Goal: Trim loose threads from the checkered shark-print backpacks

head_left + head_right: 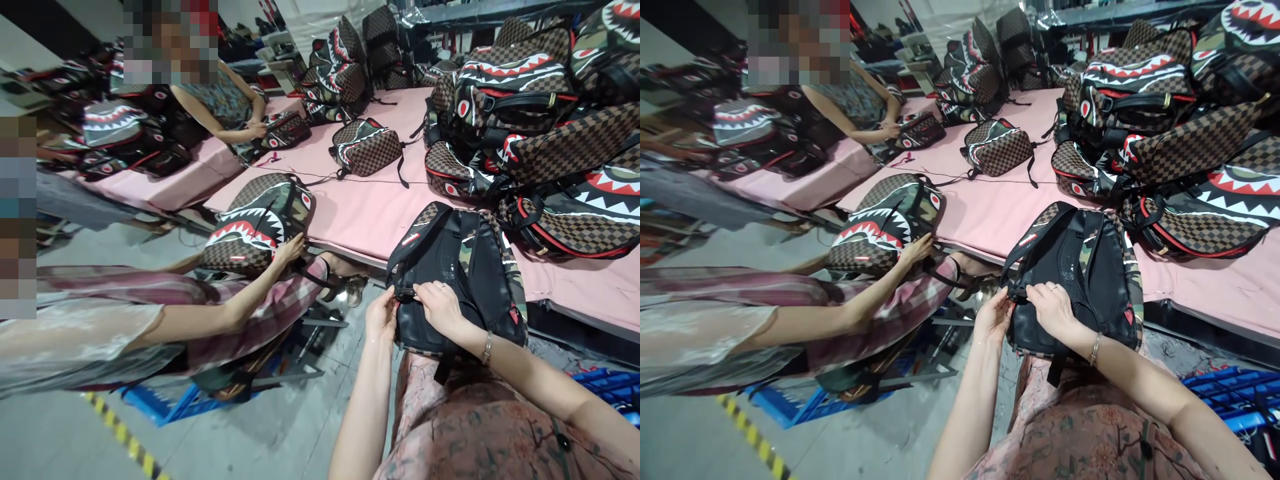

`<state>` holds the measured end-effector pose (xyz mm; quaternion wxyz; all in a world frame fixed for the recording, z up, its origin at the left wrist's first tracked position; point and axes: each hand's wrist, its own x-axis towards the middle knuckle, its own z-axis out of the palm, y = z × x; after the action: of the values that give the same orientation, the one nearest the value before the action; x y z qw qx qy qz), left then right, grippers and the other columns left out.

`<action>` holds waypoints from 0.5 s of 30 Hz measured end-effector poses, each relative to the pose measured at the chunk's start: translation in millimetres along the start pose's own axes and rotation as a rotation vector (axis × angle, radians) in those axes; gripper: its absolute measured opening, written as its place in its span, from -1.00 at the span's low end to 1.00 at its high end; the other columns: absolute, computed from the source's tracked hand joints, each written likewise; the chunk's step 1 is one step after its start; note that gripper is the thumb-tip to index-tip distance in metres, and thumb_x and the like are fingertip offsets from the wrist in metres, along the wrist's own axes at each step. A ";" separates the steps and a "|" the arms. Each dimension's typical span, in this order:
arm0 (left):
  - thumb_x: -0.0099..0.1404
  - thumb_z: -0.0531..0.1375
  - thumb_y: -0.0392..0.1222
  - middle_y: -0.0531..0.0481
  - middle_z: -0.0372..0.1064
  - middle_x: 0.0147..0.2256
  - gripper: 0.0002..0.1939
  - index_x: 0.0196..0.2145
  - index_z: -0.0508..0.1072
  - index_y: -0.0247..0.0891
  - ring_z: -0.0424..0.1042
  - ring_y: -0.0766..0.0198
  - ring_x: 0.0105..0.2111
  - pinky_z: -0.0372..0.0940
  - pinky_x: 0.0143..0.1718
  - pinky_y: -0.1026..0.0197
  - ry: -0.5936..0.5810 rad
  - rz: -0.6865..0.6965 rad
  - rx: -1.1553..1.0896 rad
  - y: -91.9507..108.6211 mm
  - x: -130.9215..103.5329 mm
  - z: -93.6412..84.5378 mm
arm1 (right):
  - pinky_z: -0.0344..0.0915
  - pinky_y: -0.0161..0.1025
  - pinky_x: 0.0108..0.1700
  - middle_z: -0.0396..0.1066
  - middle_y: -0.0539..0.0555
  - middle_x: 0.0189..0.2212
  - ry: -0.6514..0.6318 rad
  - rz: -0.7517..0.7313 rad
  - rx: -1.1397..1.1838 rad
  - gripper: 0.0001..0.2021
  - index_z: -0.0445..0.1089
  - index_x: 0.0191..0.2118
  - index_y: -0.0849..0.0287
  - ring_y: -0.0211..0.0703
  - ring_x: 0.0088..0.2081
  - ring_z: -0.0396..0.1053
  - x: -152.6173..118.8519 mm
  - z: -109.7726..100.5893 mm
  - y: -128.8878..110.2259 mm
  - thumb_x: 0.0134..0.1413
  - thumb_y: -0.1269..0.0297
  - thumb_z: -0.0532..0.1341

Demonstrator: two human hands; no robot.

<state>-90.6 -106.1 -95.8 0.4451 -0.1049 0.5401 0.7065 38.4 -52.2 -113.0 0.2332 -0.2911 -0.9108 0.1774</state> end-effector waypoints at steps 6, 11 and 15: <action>-0.04 0.25 -0.43 0.04 0.37 -0.64 -0.91 -0.62 0.43 -0.37 0.32 0.43 -0.62 0.25 -0.49 0.35 0.001 0.030 0.024 -1.9 3.7 -2.3 | 0.19 -0.18 -0.20 0.39 0.14 -0.33 0.056 0.035 0.186 -0.79 0.35 -0.20 0.18 -0.10 -0.27 0.28 0.4 3.9 2.1 0.20 0.34 -0.02; -0.11 0.33 -0.28 0.04 0.37 -0.59 -0.86 -0.60 0.43 -0.35 0.33 0.39 -0.56 0.23 -0.46 0.32 -0.072 0.101 0.135 -2.3 2.7 -8.6 | 0.23 -0.22 -0.24 0.39 0.10 -0.37 0.046 0.066 0.267 -0.88 0.32 -0.27 0.16 -0.12 -0.29 0.31 1.7 2.1 -0.9 0.14 0.38 0.05; -0.10 0.32 -0.17 -0.06 0.40 -0.40 -0.84 -0.59 0.44 -0.28 0.37 0.19 -0.29 0.24 -0.24 0.20 -0.104 0.649 0.672 5.8 5.8 -25.5 | 0.24 -0.29 -0.29 0.38 0.00 -0.39 0.066 0.184 0.522 -0.93 0.29 -0.30 0.13 -0.21 -0.34 0.34 0.2 -21.6 -4.6 0.08 0.39 0.10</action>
<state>-106.8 -125.1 -105.7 0.2371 0.2547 0.7209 0.5994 47.5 -51.5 -92.9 0.3128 -0.3081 -0.7958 0.4170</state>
